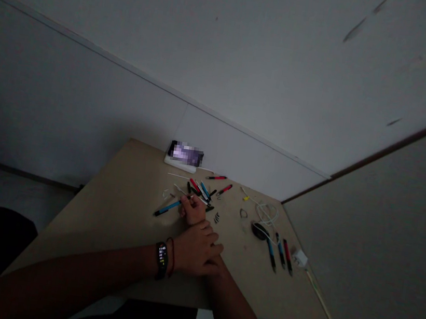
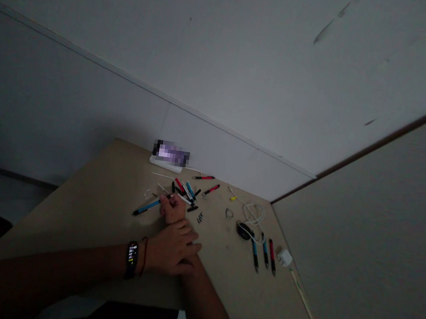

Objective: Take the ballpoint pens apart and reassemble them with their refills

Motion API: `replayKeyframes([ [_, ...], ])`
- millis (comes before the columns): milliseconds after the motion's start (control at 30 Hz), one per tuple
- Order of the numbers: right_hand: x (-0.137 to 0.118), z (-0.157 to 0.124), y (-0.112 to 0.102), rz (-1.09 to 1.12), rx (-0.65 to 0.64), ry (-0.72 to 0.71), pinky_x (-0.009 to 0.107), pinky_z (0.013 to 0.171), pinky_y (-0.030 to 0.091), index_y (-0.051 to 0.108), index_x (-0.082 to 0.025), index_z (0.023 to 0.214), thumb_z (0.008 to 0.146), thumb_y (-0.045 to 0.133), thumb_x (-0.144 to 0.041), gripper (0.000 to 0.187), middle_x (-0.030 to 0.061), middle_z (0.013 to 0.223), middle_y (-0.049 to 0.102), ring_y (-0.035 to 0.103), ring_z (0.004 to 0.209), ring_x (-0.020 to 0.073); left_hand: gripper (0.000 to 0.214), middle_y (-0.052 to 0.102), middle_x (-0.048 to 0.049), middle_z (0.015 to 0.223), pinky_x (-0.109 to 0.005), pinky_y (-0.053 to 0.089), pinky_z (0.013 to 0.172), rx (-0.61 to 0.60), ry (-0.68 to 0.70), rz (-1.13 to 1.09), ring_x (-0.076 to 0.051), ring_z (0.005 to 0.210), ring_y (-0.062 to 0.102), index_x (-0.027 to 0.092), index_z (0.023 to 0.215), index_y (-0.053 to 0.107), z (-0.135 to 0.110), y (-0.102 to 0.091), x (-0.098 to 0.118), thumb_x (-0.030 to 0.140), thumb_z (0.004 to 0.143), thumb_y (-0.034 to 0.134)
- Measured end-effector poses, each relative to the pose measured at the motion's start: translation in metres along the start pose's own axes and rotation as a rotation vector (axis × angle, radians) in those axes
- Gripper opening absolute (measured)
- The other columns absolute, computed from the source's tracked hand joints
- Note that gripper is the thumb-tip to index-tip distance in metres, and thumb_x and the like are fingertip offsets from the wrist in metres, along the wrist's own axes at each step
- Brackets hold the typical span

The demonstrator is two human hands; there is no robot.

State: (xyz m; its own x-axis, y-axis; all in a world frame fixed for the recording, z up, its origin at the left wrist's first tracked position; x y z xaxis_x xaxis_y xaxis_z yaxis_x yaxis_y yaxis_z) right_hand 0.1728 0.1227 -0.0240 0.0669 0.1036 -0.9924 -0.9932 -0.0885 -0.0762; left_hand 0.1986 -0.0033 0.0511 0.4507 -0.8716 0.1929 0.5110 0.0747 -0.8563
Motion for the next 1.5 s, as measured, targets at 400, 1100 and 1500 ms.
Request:
replayKeyframes([
  [400, 0.002, 0.002, -0.013, -0.407, 0.084, -0.017, 0.035, 0.053, 0.036, 0.04, -0.028, 0.058, 0.08, 0.064, -0.052, 0.04, 0.0013, 0.052, 0.045, 0.048, 0.053, 0.0227, 0.06, 0.052, -0.0129, 0.148, -0.046, 0.026, 0.117, 0.008, 0.109, -0.054, -0.031, 0.138, 0.042, 0.019, 0.144, 0.048, -0.037, -0.023, -0.018, 0.047, 0.092, 0.062],
  [1100, -0.025, -0.009, 0.008, -0.085, 0.044, 0.019, 0.021, 0.041, 0.031, 0.055, -0.019, 0.055, 0.063, 0.076, -0.066, 0.052, -0.0042, 0.046, 0.054, 0.043, 0.04, 0.0088, 0.033, 0.065, -0.0103, 0.118, -0.048, 0.048, 0.101, 0.345, -0.409, -0.179, -0.028, 0.113, 0.059, 0.019, 0.122, 0.061, -0.091, -0.088, -0.124, 0.021, 0.089, 0.063],
  [1500, -0.029, -0.032, 0.018, -0.035, -0.001, -0.038, 0.021, 0.045, 0.029, 0.061, -0.017, 0.063, 0.074, 0.069, -0.059, 0.044, -0.0059, 0.049, 0.052, 0.041, 0.044, 0.0077, 0.02, 0.073, -0.0098, 0.1, -0.038, 0.055, 0.09, 0.388, -0.609, -0.473, -0.023, 0.096, 0.069, 0.017, 0.107, 0.068, -0.103, -0.061, -0.152, 0.018, 0.088, 0.064],
])
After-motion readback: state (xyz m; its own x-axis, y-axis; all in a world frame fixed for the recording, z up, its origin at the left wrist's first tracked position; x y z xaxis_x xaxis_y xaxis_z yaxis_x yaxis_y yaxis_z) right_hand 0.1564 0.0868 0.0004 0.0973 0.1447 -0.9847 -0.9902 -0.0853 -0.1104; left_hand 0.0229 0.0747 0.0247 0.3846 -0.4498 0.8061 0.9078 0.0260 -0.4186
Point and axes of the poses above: each hand's wrist, its own z-axis towards the middle knuckle, its own y-axis out of the palm, x = y × z, the point moved 9 cm from there along z, towards the middle knuckle
